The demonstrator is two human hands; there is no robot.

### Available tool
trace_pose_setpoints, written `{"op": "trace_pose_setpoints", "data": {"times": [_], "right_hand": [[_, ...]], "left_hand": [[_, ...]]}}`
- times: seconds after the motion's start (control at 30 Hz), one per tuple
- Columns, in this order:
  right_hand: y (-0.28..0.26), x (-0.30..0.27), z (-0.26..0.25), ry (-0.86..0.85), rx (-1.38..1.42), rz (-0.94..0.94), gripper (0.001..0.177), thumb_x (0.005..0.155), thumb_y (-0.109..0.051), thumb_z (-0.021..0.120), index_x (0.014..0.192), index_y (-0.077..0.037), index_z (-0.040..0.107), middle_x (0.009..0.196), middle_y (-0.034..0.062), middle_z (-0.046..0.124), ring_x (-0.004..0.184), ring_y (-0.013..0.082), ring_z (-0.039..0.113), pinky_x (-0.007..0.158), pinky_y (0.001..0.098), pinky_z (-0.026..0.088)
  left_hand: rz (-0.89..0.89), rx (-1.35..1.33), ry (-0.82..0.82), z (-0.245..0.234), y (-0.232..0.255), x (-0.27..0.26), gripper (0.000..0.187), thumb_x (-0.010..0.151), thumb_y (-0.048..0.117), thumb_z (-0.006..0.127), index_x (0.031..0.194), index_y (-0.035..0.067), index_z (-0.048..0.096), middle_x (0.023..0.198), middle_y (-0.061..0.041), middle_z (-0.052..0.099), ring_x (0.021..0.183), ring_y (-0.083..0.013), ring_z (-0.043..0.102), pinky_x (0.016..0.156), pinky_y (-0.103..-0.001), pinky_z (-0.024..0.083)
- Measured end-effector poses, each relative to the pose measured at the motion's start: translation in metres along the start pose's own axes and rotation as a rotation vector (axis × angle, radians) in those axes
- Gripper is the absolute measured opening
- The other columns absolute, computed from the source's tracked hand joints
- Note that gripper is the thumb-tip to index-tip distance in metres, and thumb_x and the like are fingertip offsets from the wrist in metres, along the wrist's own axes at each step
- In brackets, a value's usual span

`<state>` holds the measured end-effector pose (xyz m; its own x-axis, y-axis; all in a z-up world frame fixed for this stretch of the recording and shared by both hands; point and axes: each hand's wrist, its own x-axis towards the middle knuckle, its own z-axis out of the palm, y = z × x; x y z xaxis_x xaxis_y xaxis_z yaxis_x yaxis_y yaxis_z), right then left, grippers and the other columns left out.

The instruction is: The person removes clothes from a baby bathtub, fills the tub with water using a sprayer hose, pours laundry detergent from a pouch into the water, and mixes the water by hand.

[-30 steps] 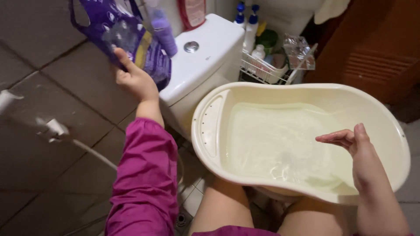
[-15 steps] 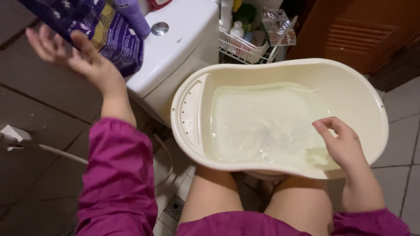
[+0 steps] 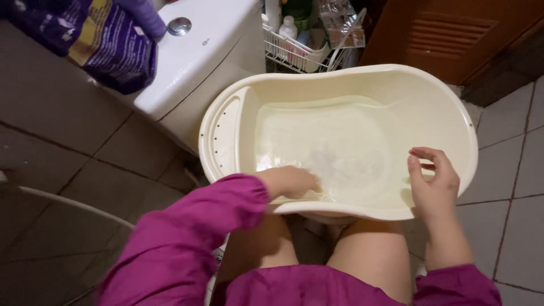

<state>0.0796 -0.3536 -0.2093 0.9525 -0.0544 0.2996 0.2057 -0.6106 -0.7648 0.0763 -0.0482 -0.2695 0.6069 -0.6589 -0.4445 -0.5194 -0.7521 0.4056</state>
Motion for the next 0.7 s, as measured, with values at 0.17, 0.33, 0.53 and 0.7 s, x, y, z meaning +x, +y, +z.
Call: {"op": "trace_pose_setpoints", "data": {"times": [0.17,0.33,0.53,0.7], "right_hand": [[-0.004,0.001,-0.002,-0.008,-0.048,0.062,0.024,0.101,-0.022,0.069,0.120,-0.007,0.069,0.117,0.0065,0.074,0.104,0.0235,0.066,0.082,0.0360,0.054],[-0.012,0.002,-0.004,-0.039,-0.016,0.115,0.022,0.100,-0.022,0.068,0.118,-0.008,0.070,0.115,0.0048,0.074,0.103,0.0210,0.068,0.078,0.0337,0.055],[-0.012,0.001,-0.001,0.004,0.044,0.118,0.021,0.101,-0.020,0.068,0.117,-0.007,0.069,0.112,0.0047,0.074,0.100,0.0185,0.068,0.076,0.0312,0.054],[-0.010,-0.001,0.001,0.043,0.124,0.031,0.020,0.103,-0.017,0.069,0.118,-0.004,0.068,0.112,0.0060,0.074,0.102,0.0172,0.068,0.082,0.0300,0.055]], "left_hand": [[0.002,0.209,0.232,-0.017,-0.015,0.054,0.067,0.092,0.038,0.063,0.153,0.021,0.041,0.166,-0.013,0.021,0.153,-0.0406,0.020,0.112,-0.067,0.023],[-0.153,0.370,0.052,-0.025,-0.001,0.077,0.063,0.100,0.040,0.057,0.158,0.030,0.034,0.171,-0.015,0.020,0.153,-0.0453,0.022,0.118,-0.070,0.021],[-0.221,0.331,-0.091,-0.045,0.020,0.073,0.074,0.099,0.044,0.058,0.163,0.032,0.021,0.170,-0.015,0.016,0.154,-0.0435,0.022,0.120,-0.069,0.018],[-0.156,0.288,0.117,-0.034,0.022,0.100,0.068,0.102,0.044,0.054,0.162,0.030,0.027,0.169,-0.014,0.021,0.155,-0.0417,0.025,0.123,-0.069,0.018]]}}
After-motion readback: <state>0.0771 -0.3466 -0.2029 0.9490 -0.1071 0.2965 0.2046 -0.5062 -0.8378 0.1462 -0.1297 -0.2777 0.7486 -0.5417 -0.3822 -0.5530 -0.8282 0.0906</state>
